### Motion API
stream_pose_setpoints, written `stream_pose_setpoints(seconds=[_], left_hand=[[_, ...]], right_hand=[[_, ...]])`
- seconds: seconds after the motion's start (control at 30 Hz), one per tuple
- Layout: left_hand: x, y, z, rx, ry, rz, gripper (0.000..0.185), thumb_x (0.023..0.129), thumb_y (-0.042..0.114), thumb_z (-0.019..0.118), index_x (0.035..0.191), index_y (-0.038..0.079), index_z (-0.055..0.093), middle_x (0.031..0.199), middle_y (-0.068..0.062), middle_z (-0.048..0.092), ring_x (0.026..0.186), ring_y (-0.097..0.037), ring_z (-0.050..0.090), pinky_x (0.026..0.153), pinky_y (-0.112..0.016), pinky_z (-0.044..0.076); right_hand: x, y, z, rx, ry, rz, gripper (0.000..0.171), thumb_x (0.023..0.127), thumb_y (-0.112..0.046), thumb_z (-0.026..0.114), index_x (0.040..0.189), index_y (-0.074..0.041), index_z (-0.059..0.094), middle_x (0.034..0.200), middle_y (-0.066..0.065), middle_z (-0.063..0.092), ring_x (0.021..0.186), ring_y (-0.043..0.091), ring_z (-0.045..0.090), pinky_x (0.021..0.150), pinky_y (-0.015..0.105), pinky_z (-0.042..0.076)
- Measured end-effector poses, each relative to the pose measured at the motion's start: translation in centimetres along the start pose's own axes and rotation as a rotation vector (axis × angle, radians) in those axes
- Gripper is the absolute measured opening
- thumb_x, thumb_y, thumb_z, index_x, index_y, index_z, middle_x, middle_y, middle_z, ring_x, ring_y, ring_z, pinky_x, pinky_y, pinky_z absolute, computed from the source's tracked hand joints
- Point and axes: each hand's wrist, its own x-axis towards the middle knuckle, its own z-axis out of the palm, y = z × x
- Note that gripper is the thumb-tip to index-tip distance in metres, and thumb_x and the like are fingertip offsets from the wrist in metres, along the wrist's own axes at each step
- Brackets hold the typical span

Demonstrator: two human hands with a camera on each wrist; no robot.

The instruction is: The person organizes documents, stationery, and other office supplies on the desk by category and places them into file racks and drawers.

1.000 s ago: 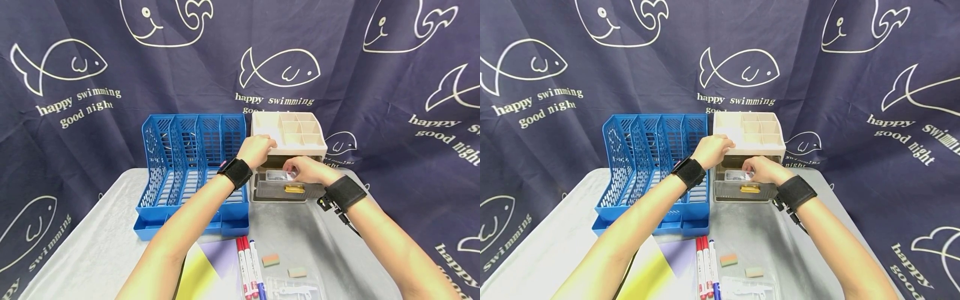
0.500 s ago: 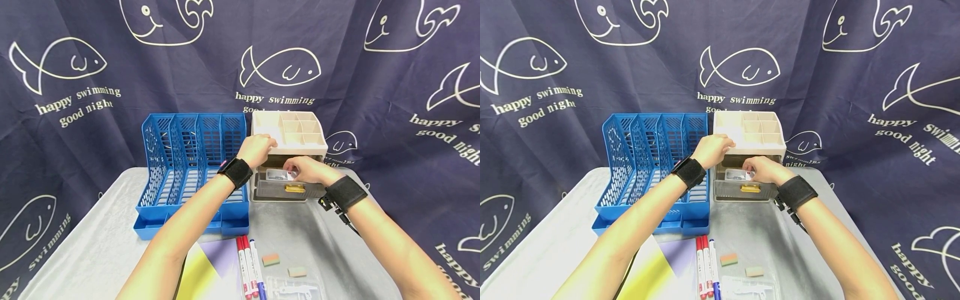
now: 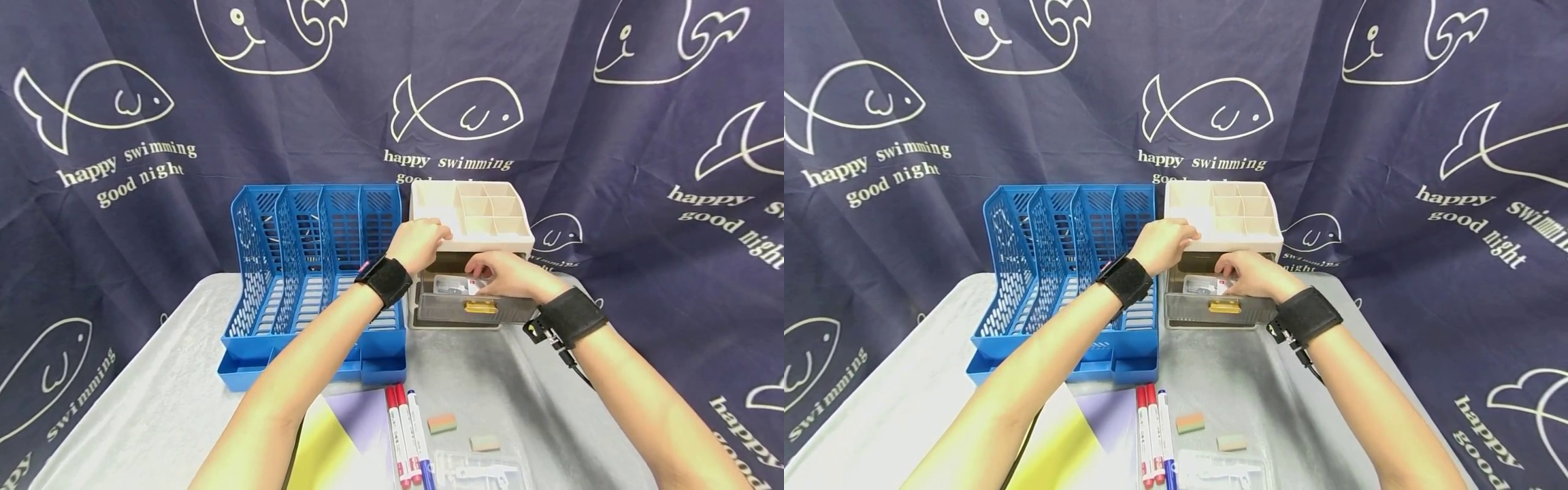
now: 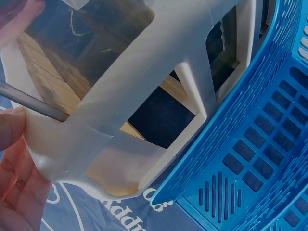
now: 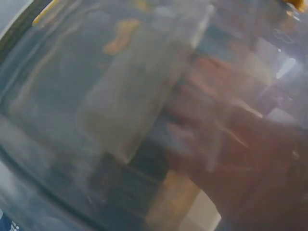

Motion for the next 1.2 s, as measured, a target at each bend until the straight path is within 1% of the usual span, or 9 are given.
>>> stream_pose_setpoints(seconds=[0.17,0.27,0.47,0.63,0.9,1.07,1.2], left_hand=[[0.0,-0.1,0.1,0.009,0.007,0.003,0.023,0.086,0.006,0.065,0.105,0.018,0.072,0.101,0.002,0.069,0.092,-0.018,0.066,0.077,-0.032,0.053],[0.1,-0.1,0.0,0.010,0.002,-0.003,0.023,0.086,0.007,0.065,0.105,0.018,0.072,0.101,0.002,0.069,0.092,-0.018,0.066,0.077,-0.032,0.053],[0.1,0.0,-0.1,0.006,-0.007,-0.009,0.024,0.086,0.006,0.065,0.106,0.019,0.072,0.101,0.002,0.069,0.092,-0.018,0.066,0.077,-0.032,0.053],[0.1,0.0,-0.1,0.004,-0.010,-0.009,0.024,0.086,0.006,0.064,0.106,0.019,0.071,0.101,0.002,0.069,0.092,-0.018,0.066,0.077,-0.032,0.053],[0.0,0.1,-0.1,-0.001,-0.019,-0.014,0.024,0.087,0.007,0.064,0.106,0.019,0.071,0.102,0.002,0.068,0.093,-0.018,0.065,0.078,-0.031,0.053],[0.0,0.1,-0.2,-0.003,-0.011,-0.003,0.023,0.088,0.007,0.063,0.106,0.018,0.071,0.102,0.002,0.069,0.093,-0.018,0.065,0.078,-0.031,0.052],[-0.1,0.1,-0.2,-0.003,-0.004,0.004,0.022,0.088,0.007,0.063,0.106,0.018,0.071,0.102,0.002,0.069,0.093,-0.017,0.066,0.078,-0.030,0.053]], right_hand=[[-0.3,-0.2,-0.7,0.075,0.031,-0.014,0.033,0.072,0.000,0.073,0.102,0.006,0.060,0.088,0.014,0.061,0.083,0.032,0.059,0.079,0.046,0.048],[-0.5,-0.4,-1.4,0.087,0.055,-0.027,0.032,0.074,-0.002,0.073,0.102,0.004,0.060,0.088,0.013,0.062,0.083,0.033,0.059,0.079,0.046,0.048],[-1.4,-1.4,-2.6,0.080,0.095,-0.047,0.033,0.073,0.000,0.075,0.103,0.004,0.061,0.091,0.011,0.063,0.084,0.029,0.060,0.080,0.044,0.049],[-2.1,-1.8,-3.1,0.065,0.113,-0.050,0.033,0.074,-0.003,0.077,0.103,0.002,0.062,0.090,0.009,0.063,0.084,0.026,0.060,0.080,0.044,0.049],[-2.8,-3.0,-3.5,0.013,0.144,-0.124,0.029,0.073,-0.001,0.075,0.101,0.000,0.064,0.092,0.005,0.065,0.084,0.018,0.059,0.079,0.038,0.050],[-3.6,-4.6,-3.6,-0.003,0.131,-0.154,0.029,0.074,-0.001,0.074,0.101,-0.002,0.064,0.092,0.002,0.064,0.084,0.016,0.059,0.078,0.035,0.049],[-4.1,-5.8,-3.4,-0.010,0.107,-0.166,0.030,0.076,-0.004,0.075,0.104,-0.003,0.065,0.096,0.001,0.064,0.087,0.016,0.059,0.079,0.037,0.049]])
